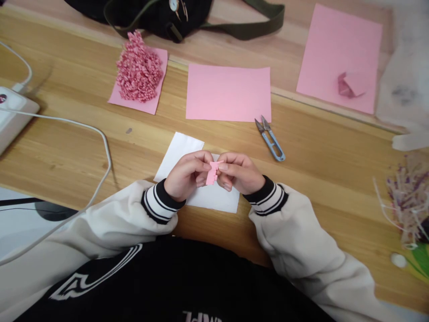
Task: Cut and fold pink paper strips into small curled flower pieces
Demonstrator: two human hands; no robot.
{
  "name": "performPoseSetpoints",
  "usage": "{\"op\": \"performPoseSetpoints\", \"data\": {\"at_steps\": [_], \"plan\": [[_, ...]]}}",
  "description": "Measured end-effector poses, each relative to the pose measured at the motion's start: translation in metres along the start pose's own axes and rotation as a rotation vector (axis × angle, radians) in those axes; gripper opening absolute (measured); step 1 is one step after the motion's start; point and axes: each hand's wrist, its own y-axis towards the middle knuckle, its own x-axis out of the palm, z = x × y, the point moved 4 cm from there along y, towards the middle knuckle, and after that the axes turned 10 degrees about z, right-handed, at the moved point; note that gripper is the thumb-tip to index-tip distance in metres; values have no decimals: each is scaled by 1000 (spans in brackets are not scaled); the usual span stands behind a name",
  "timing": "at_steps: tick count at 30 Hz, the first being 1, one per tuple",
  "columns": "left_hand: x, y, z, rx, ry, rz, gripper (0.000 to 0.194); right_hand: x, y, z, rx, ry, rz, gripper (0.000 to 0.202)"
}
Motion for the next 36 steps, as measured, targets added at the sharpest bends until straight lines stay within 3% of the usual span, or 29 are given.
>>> {"op": "performPoseSetpoints", "data": {"at_steps": [12,36], "plan": [[3,-1,0,0,77,-31,17,-3,2,0,48,46,22,27],[2,-2,-2,13,134,-34,16,-4,2,-1,-24,110,0,24]]}}
